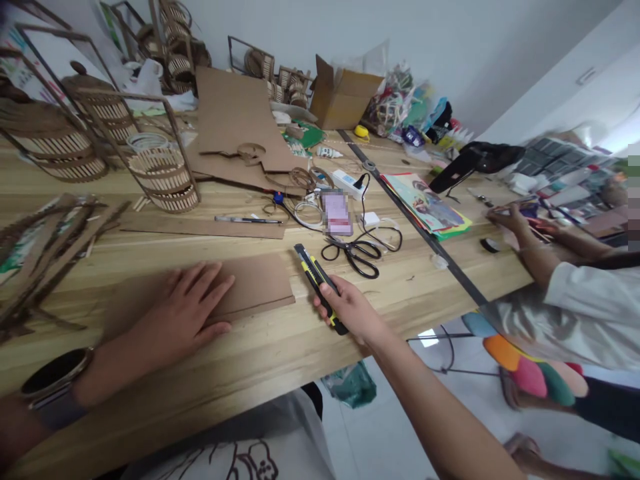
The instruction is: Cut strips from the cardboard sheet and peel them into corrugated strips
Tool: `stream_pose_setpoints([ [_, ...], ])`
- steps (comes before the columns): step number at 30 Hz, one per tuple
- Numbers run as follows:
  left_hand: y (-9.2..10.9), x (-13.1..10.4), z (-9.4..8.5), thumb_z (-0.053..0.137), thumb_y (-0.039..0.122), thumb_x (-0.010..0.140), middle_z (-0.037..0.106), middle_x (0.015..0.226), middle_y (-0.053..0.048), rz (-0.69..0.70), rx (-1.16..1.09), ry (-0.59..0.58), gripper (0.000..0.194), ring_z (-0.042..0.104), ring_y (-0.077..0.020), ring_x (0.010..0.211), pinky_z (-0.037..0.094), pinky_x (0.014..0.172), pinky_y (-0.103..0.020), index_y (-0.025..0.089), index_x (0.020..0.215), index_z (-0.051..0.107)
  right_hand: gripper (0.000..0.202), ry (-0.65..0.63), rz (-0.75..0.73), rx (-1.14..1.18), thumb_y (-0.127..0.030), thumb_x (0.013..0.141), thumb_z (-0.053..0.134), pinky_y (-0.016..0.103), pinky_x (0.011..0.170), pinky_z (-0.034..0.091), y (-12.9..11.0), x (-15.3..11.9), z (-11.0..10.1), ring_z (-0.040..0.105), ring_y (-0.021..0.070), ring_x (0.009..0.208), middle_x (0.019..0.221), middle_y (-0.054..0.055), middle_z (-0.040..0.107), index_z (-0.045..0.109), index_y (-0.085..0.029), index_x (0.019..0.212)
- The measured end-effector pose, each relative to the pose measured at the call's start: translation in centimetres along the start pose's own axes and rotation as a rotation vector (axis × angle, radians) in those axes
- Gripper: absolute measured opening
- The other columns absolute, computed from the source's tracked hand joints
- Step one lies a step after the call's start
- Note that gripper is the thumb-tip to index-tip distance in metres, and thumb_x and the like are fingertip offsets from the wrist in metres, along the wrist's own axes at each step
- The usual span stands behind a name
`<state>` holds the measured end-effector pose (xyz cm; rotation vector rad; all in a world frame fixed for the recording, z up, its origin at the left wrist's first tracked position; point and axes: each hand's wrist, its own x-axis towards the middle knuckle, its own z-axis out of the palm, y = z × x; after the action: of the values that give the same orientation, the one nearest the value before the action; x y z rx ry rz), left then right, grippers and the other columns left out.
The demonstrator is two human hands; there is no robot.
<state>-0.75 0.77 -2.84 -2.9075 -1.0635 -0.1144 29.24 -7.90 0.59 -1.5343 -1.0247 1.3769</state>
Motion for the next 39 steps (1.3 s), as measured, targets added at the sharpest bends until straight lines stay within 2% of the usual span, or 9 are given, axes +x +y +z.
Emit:
stream_pose_setpoints([
  [6, 0.0, 0.1, 0.1, 0.05, 0.06, 0.091, 0.036, 0.153, -0.023, -0.013, -0.023, -0.004, 0.07, 0.032, -0.0447, 0.138, 0.026, 0.109, -0.066, 0.016, 0.144, 0.047, 0.049, 0.011, 0.06, -0.063, -0.066, 0.078, 0.063, 0.019, 0.038, 0.036, 0.4, -0.2, -0.5, 0.043, 0.0054, 0.042, 0.062, -0.003, 0.056, 0.052, -0.018, 0.077],
  [9, 0.1, 0.2, -0.2, 0.052, 0.059, 0.09, 0.036, 0.153, -0.023, -0.026, -0.026, -0.021, 0.069, 0.032, -0.045, 0.139, 0.025, 0.109, -0.066, 0.016, 0.144, 0.048, 0.052, -0.059, 0.102, -0.113, -0.068, 0.078, 0.062, 0.018, 0.037, 0.035, 0.4, -0.3, -1.2, 0.045, 0.0052, 0.039, 0.061, -0.003, 0.058, 0.053, -0.017, 0.08],
  [12, 0.5, 0.3, -0.8, 0.054, 0.059, 0.09, 0.036, 0.153, -0.024, -0.045, -0.001, -0.052, 0.071, 0.032, -0.0456, 0.139, 0.025, 0.109, -0.066, 0.014, 0.145, 0.047, 0.054, -0.126, 0.098, -0.21, -0.061, 0.08, 0.064, 0.019, 0.04, 0.041, 0.0, -0.5, -2.0, 0.054, 0.0074, 0.043, 0.069, -0.002, 0.061, 0.057, -0.017, 0.109],
  [15, 1.2, 0.4, -1.2, 0.052, 0.057, 0.092, 0.04, 0.151, -0.023, -0.031, 0.017, -0.033, 0.07, 0.033, -0.0454, 0.139, 0.024, 0.11, -0.066, 0.012, 0.145, 0.046, 0.069, -0.133, 0.0, -0.338, -0.052, 0.083, 0.065, 0.023, 0.044, 0.046, -0.5, -0.4, -2.8, 0.06, 0.0099, 0.049, 0.09, 0.003, 0.068, 0.041, -0.023, 0.142],
  [18, 1.7, 0.4, -1.1, 0.045, 0.056, 0.095, 0.042, 0.151, -0.021, 0.067, -0.006, 0.067, 0.065, 0.031, -0.0425, 0.141, 0.018, 0.113, -0.064, 0.014, 0.145, 0.047, 0.061, -0.145, -0.178, -0.597, -0.047, 0.087, 0.061, 0.032, 0.065, 0.056, -1.0, 0.0, -3.5, 0.071, 0.0184, 0.077, 0.121, 0.012, 0.066, 0.048, -0.024, 0.141],
  [21, 1.3, 0.4, -0.5, 0.038, 0.055, 0.098, 0.036, 0.156, -0.013, 0.322, -0.054, 0.173, 0.058, 0.027, -0.0353, 0.144, 0.008, 0.117, -0.058, 0.025, 0.148, 0.042, 0.055, -0.214, -0.366, -0.831, -0.045, 0.087, 0.063, 0.04, 0.096, 0.049, -1.3, 0.6, -4.1, 0.062, 0.0268, 0.115, 0.135, 0.011, 0.061, 0.055, -0.024, 0.136],
  [23, 0.5, 0.6, 0.0, 0.037, 0.055, 0.099, 0.032, 0.159, -0.007, 0.446, -0.08, 0.184, 0.054, 0.025, -0.0326, 0.145, 0.002, 0.118, -0.057, 0.034, 0.149, 0.037, 0.057, -0.282, -0.425, -0.912, -0.044, 0.086, 0.065, 0.04, 0.099, 0.047, -1.5, 1.2, -4.4, 0.06, 0.0264, 0.118, 0.132, 0.01, 0.063, 0.053, -0.025, 0.139],
  [28, -1.0, 1.3, 0.6, 0.033, 0.056, 0.1, 0.03, 0.16, -0.002, 0.396, -0.127, 0.011, 0.052, 0.021, -0.0352, 0.146, 0.004, 0.115, -0.061, 0.042, 0.15, 0.032, 0.053, -0.401, -0.513, -1.062, -0.039, 0.092, 0.057, 0.036, 0.091, 0.049, -1.9, 2.5, -5.2, 0.062, 0.0235, 0.106, 0.119, 0.01, 0.065, 0.048, -0.026, 0.143],
  [39, -1.0, 1.9, 0.1, 0.031, 0.045, 0.103, 0.024, 0.162, -0.001, 0.238, -0.149, -0.094, 0.047, 0.011, -0.0418, 0.147, 0.009, 0.11, -0.071, 0.046, 0.15, 0.025, 0.051, -0.338, -0.622, -1.183, -0.034, 0.095, 0.051, 0.032, 0.084, 0.05, -1.2, 3.1, -6.0, 0.058, 0.0201, 0.094, 0.105, 0.008, 0.055, 0.046, -0.029, 0.145],
])
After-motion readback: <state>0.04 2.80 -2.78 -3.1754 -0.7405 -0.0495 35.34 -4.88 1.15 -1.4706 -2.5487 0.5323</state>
